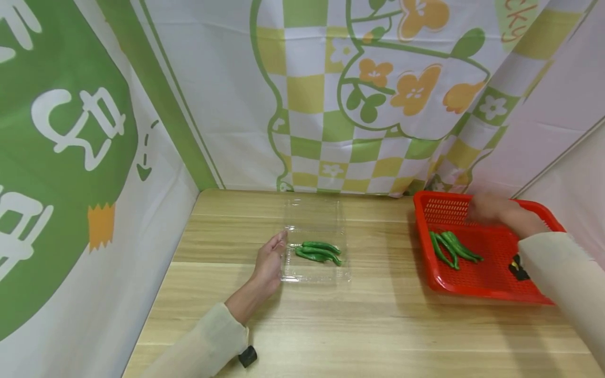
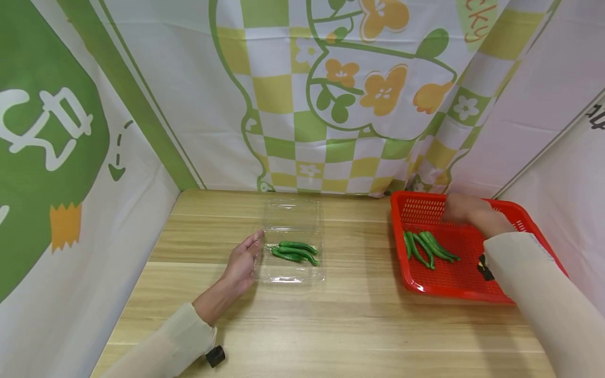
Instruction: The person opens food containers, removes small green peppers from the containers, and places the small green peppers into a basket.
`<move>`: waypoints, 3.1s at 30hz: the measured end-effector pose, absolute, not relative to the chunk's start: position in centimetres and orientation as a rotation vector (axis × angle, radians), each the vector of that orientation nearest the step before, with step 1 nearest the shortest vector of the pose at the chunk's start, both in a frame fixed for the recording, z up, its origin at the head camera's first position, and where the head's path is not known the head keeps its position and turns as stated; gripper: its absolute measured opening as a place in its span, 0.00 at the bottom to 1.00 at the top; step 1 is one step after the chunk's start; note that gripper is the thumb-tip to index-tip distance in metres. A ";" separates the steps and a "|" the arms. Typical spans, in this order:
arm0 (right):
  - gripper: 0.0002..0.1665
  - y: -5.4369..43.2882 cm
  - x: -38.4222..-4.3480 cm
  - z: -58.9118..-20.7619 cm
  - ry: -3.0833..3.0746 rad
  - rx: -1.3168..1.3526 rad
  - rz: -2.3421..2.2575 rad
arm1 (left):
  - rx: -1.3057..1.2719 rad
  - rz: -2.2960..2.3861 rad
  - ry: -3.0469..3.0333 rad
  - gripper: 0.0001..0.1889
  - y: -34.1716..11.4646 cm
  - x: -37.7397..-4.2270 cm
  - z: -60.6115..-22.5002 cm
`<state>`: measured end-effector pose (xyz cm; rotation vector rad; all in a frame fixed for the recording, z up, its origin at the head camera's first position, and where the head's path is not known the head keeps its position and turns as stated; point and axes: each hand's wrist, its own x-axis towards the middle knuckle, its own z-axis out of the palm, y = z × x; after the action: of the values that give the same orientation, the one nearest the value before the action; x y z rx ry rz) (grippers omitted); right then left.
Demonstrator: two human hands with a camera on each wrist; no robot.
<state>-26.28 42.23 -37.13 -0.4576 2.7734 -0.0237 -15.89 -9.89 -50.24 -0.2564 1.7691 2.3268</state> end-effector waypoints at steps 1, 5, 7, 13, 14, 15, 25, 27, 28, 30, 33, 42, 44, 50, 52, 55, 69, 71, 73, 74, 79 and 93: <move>0.17 42.2 -26.3 -37.0 2.802 -0.477 -0.009 | -0.252 2.327 1.768 0.28 -9.9 -15.9 -50.2; 0.18 41.7 -26.2 -36.6 2.885 -0.449 -0.048 | -0.243 2.329 1.760 0.28 -9.9 -15.9 -50.3; 0.17 41.2 -26.1 -36.3 2.907 -0.428 -0.062 | -0.244 2.328 1.758 0.28 -9.9 -15.9 -50.2; 0.12 39.0 -25.9 -35.3 2.937 -0.409 -0.037 | -0.261 2.333 1.763 0.28 -9.8 -16.0 -50.2; 0.13 38.5 -25.9 -35.2 2.939 -0.409 -0.033 | -0.259 2.335 1.765 0.28 -9.7 -16.0 -50.2; 0.15 38.1 -25.9 -35.1 2.947 -0.426 -0.029 | -0.261 2.337 1.765 0.28 -9.7 -16.0 -50.2; 0.19 34.2 -25.5 -35.3 3.057 -0.473 -0.098 | -0.259 2.332 1.759 0.28 -9.8 -15.8 -50.3; 0.20 33.3 -25.3 -35.2 3.068 -0.485 -0.085 | -0.257 2.329 1.760 0.28 -9.8 -15.8 -50.2; 0.20 32.8 -25.2 -35.2 3.072 -0.496 -0.072 | -0.258 2.329 1.759 0.28 -9.8 -15.7 -50.3; 0.20 31.9 -25.0 -35.1 3.080 -0.528 -0.066 | -0.259 2.330 1.761 0.27 -9.8 -15.8 -50.3; 0.17 30.5 -24.6 -35.0 3.092 -0.581 -0.065 | -0.265 2.334 1.764 0.27 -9.8 -15.8 -50.3; 0.18 27.4 -23.8 -35.3 3.104 -0.690 -0.096 | -0.279 2.318 1.751 0.28 -9.9 -15.8 -50.3; 0.18 26.8 -23.6 -35.3 3.121 -0.707 -0.098 | -0.285 2.313 1.748 0.28 -9.9 -15.8 -50.2; 0.19 25.2 -22.9 -35.5 3.143 -0.768 -0.105 | -0.306 2.312 1.744 0.28 -9.8 -15.8 -50.1; 0.19 24.8 -22.8 -35.6 3.139 -0.782 -0.125 | -0.305 2.314 1.744 0.28 -9.8 -15.8 -50.1; 0.20 24.1 -22.6 -35.8 3.127 -0.791 -0.148 | -0.308 2.318 1.740 0.28 -9.8 -15.9 -50.1; 0.23 20.2 -21.9 -37.7 3.054 -0.915 -0.151 | -0.276 2.342 1.745 0.27 -9.8 -15.9 -50.4; 0.23 19.6 -21.8 -37.9 3.034 -0.933 -0.156 | -0.276 2.338 1.752 0.27 -9.8 -15.9 -50.4; 0.23 19.0 -21.6 -38.1 3.021 -0.952 -0.159 | -0.269 2.337 1.755 0.27 -9.8 -15.8 -50.3; 0.23 18.8 -21.6 -38.2 3.013 -0.965 -0.161 | -0.269 2.337 1.757 0.27 -9.7 -15.8 -50.3; 0.23 17.5 -21.2 -38.8 2.984 -0.993 -0.145 | -0.275 2.323 1.769 0.27 -9.7 -15.8 -50.2; 0.22 14.4 -20.4 -41.2 2.894 -1.069 -0.121 | -0.259 2.313 1.762 0.27 -9.8 -15.7 -50.1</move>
<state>-20.39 14.44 -41.21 -1.0688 2.8942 -0.1210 -15.71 -9.76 -50.08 -0.2586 1.7615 2.3128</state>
